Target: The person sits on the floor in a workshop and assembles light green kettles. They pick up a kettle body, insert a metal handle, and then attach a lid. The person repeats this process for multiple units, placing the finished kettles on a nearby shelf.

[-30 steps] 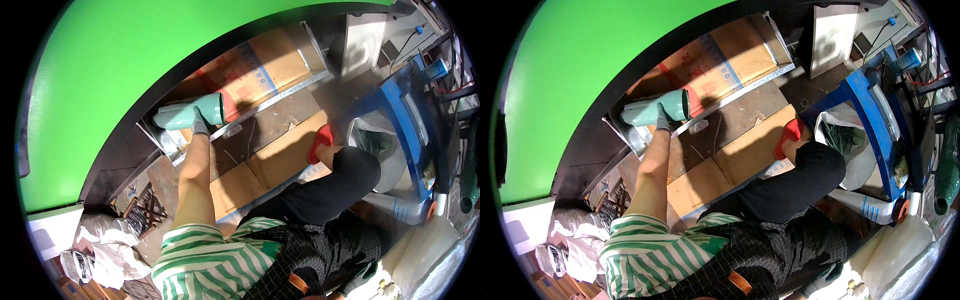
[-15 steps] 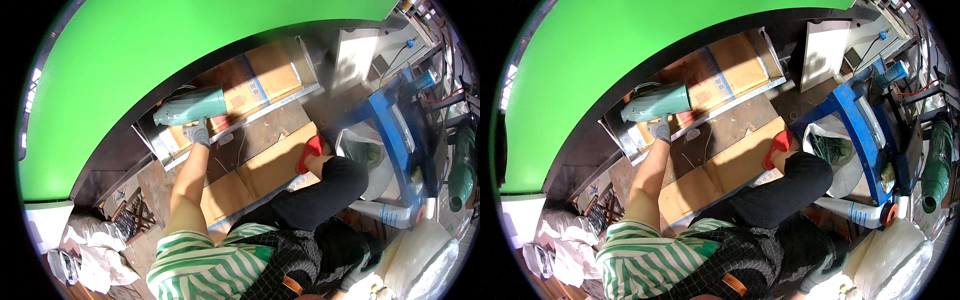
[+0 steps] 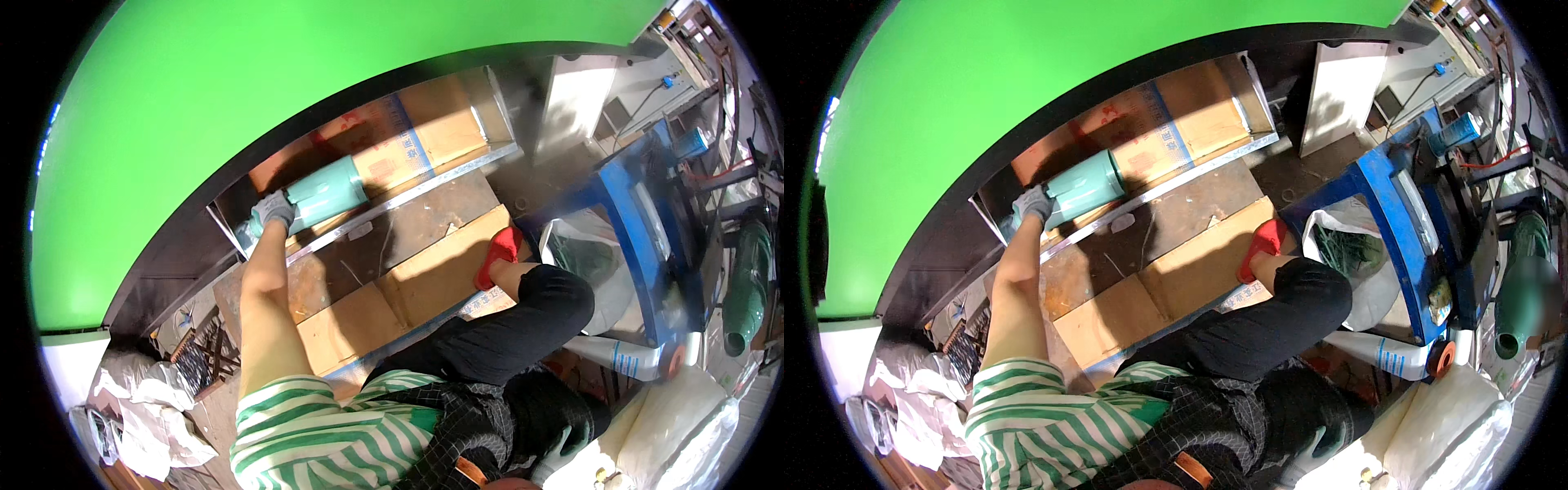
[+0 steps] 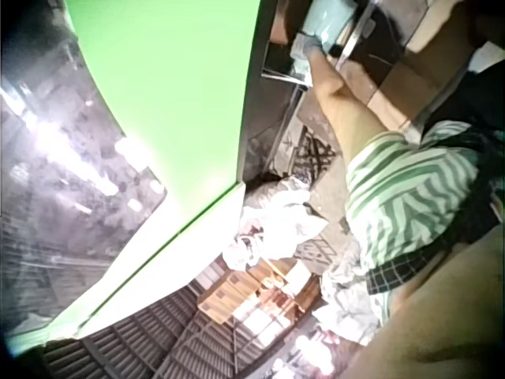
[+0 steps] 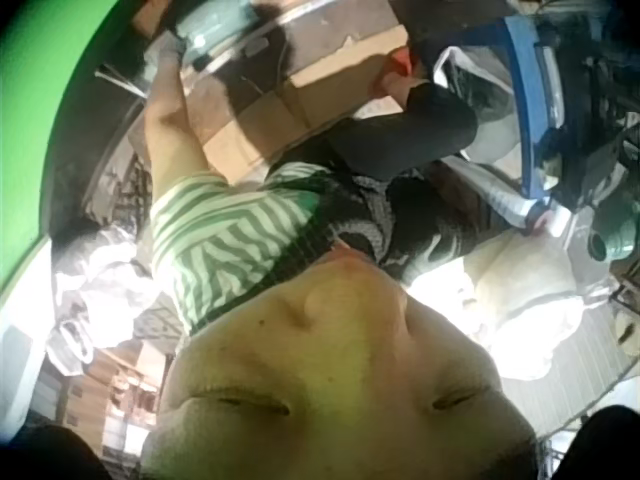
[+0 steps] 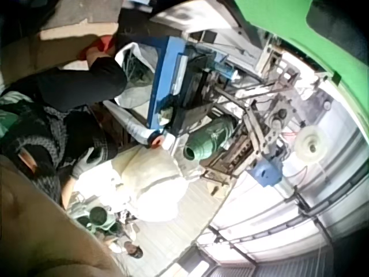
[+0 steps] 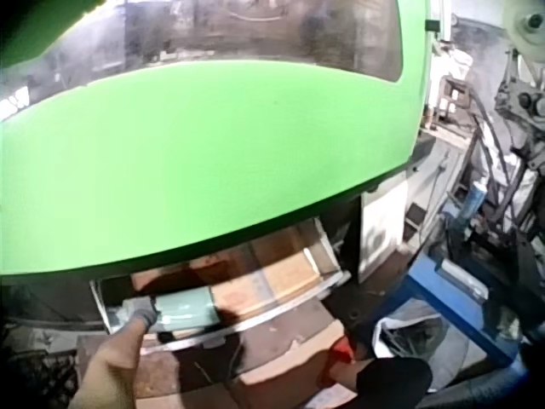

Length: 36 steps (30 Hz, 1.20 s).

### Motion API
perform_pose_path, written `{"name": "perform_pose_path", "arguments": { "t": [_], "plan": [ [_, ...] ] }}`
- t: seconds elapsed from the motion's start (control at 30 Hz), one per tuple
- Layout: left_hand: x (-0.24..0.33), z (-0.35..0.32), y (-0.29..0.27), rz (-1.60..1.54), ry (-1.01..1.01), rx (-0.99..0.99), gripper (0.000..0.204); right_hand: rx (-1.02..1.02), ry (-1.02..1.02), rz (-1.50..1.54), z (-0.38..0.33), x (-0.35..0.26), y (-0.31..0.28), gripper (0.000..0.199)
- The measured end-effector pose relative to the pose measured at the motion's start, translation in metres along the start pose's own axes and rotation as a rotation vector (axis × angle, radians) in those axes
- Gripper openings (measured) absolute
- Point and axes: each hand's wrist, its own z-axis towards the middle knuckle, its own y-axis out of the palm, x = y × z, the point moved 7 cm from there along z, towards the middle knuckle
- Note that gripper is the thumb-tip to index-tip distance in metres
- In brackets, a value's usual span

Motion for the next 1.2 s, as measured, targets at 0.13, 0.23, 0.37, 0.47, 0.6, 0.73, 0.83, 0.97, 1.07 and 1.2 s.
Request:
{"name": "perform_pose_path", "arguments": {
  "t": [0.13, 0.23, 0.37, 0.47, 0.6, 0.73, 0.83, 0.97, 1.07, 1.2],
  "plan": [
    [0.033, -0.086, -0.055, 0.036, 0.524, 0.422, 0.037, -0.056, -0.083, 0.287, 0.020, -0.026, 0.015, 0.049],
    [0.098, -0.170, -0.120, -0.225, 0.925, 0.643, 0.043, -0.039, 0.001, 0.482, 0.033, -0.071, 0.019, 0.045],
    [0.147, -0.258, -0.197, -0.663, 1.152, 0.476, 0.034, -0.218, -0.016, 0.724, 0.056, -0.116, 0.050, 0.053],
    [0.213, -0.353, -0.242, -1.020, 1.286, 0.139, 0.029, -0.262, -0.145, 0.947, 0.058, -0.157, 0.061, 0.086],
    [0.302, -0.467, -0.245, -1.082, 1.083, -1.136, 0.048, -0.469, 0.035, 1.632, 0.036, -0.156, 0.098, 0.094],
    [0.372, -0.533, -0.222, -1.117, 1.787, -1.315, 0.070, -0.737, 0.514, 2.306, 0.022, -0.162, 0.047, 0.095],
    [0.401, -0.580, -0.168, -1.059, 1.952, -1.118, 0.053, -1.308, 0.651, 2.515, -0.039, -0.133, 0.066, 0.100],
    [0.411, -0.604, -0.162, -1.075, 1.942, -0.611, 0.049, -0.592, 0.763, 1.483, -0.045, -0.045, 0.050, 0.056],
    [0.397, -0.620, -0.164, -1.095, 1.857, -0.738, 0.049, 0.063, 0.135, 0.836, -0.004, -0.043, -0.026, 0.075],
    [0.337, -0.662, -0.207, -0.653, 2.281, 0.439, 0.051, 0.000, -0.370, 0.422, 0.053, -0.100, -0.039, 0.103]
  ]
}}
